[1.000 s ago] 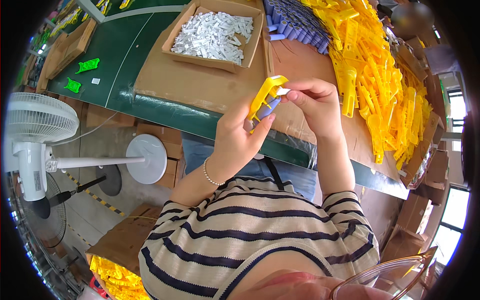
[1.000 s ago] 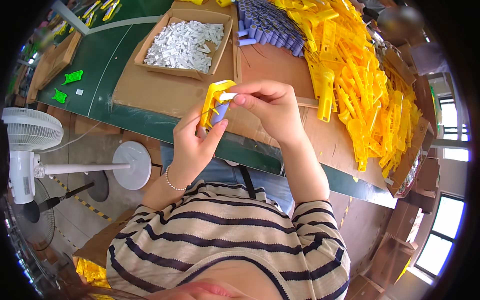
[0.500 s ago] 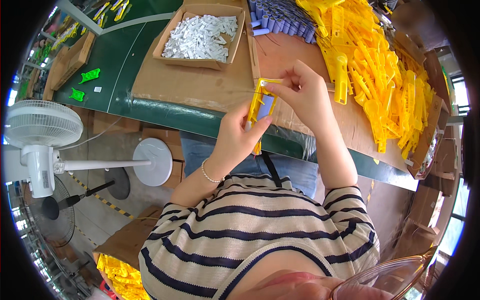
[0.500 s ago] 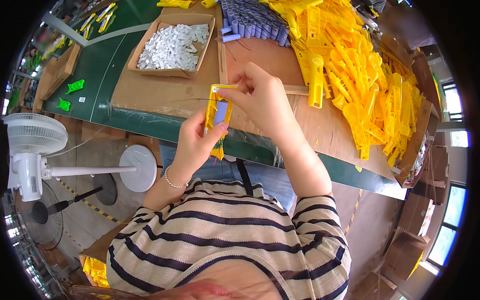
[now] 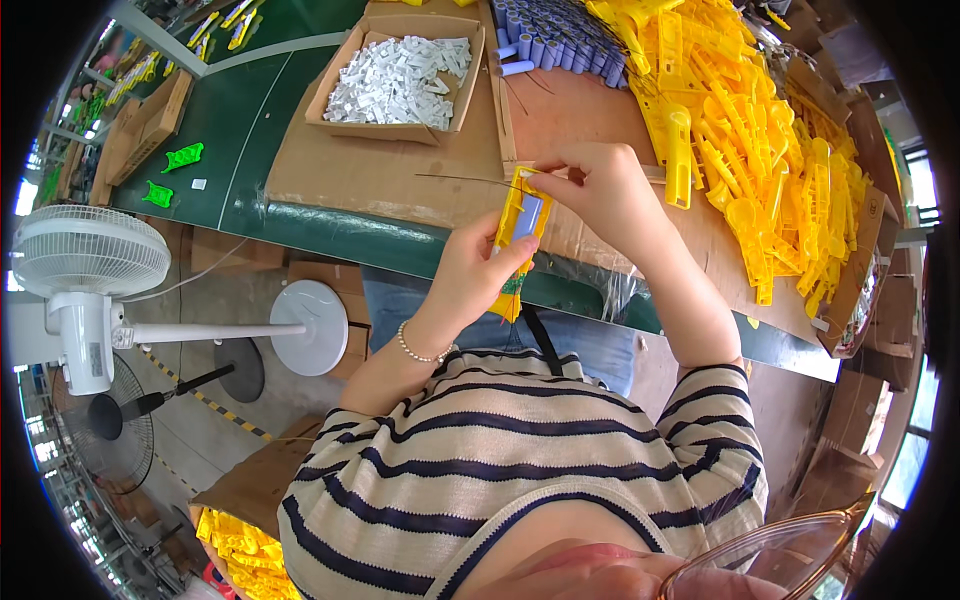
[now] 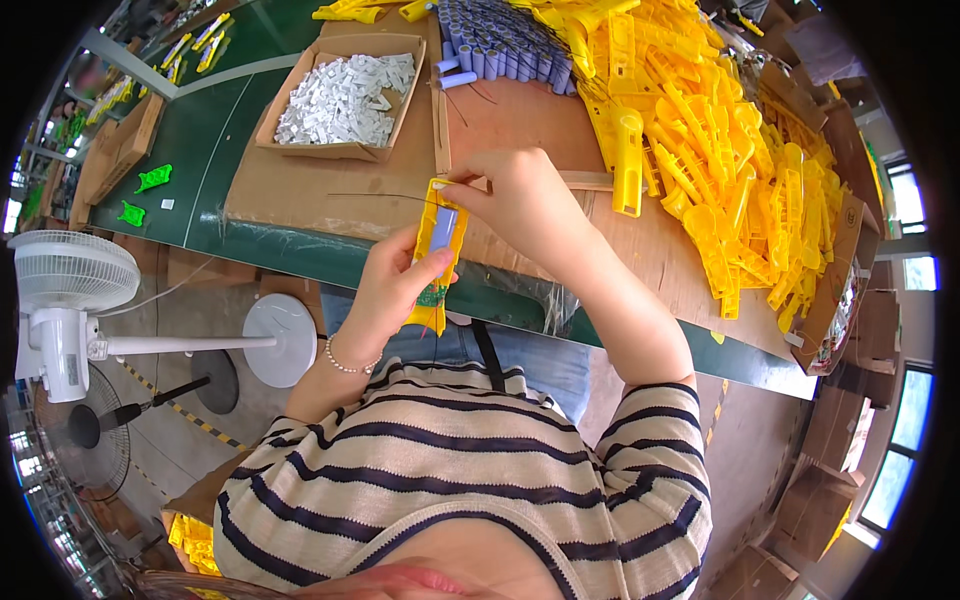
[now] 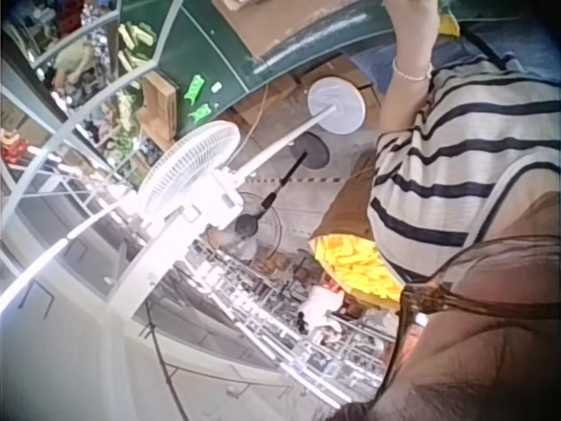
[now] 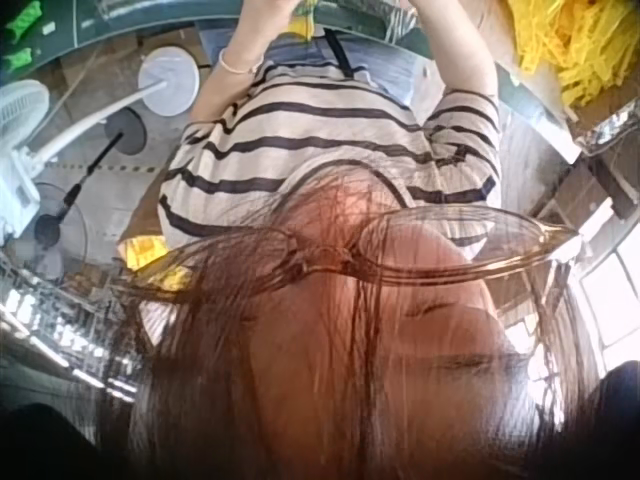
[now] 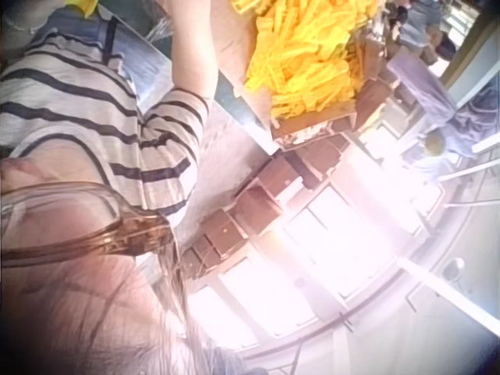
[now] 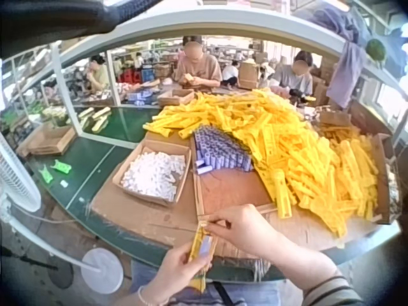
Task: Manually assembling small electronic components into yellow plastic housings.
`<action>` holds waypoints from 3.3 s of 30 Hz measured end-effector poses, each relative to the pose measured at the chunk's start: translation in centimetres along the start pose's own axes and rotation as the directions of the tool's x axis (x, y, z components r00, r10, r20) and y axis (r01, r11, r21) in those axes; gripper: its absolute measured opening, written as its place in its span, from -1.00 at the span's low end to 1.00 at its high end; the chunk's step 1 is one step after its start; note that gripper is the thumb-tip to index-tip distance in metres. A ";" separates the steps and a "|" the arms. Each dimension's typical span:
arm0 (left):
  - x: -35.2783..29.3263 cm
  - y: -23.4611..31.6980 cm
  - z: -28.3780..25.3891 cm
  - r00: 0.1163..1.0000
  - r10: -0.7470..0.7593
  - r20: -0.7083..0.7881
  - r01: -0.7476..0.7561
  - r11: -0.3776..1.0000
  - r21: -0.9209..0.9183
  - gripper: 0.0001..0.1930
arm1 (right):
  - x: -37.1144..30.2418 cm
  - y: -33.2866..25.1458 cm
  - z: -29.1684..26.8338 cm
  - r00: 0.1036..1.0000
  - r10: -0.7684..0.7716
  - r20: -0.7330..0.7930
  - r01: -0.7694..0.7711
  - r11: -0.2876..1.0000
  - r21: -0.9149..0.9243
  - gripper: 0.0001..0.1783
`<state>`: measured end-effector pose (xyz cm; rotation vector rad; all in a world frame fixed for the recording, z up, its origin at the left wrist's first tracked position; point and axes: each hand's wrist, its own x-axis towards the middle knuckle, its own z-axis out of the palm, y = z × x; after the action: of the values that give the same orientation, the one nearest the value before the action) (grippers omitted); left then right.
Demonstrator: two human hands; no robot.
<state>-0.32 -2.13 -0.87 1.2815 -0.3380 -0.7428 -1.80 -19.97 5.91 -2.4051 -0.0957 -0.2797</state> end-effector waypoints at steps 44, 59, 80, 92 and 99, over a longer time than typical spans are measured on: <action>0.3 -1.6 -0.1 0.936 0.315 -0.153 -0.234 0.888 0.395 -0.73 | -0.9 1.1 1.7 0.912 0.409 -0.033 -0.302 0.724 0.620 -0.86; 0.5 -1.5 0.8 0.908 0.365 -0.207 -0.272 0.887 0.374 -0.75 | -0.7 1.4 2.9 0.870 0.492 0.021 -0.281 0.461 0.842 -0.83; 2.1 -0.1 -4.6 0.874 0.138 0.466 0.345 0.499 -0.795 0.04 | 0.2 2.0 -1.2 0.781 0.182 0.597 -0.599 0.487 0.635 -0.41; 5.3 2.2 -5.0 0.995 0.092 -0.048 -0.097 0.989 -0.116 -0.74 | 0.4 0.8 5.1 0.852 0.398 0.341 -0.511 0.484 0.710 -0.23; 20.2 12.6 -22.4 0.864 0.322 -0.387 -0.317 0.945 0.078 -0.75 | 9.8 7.5 -5.1 0.938 0.310 -0.158 -0.300 0.950 0.081 -0.68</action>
<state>32.01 2.18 1.43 1.3111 -0.2155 -0.1879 7.98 -29.04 7.00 -2.2882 0.3416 -0.3291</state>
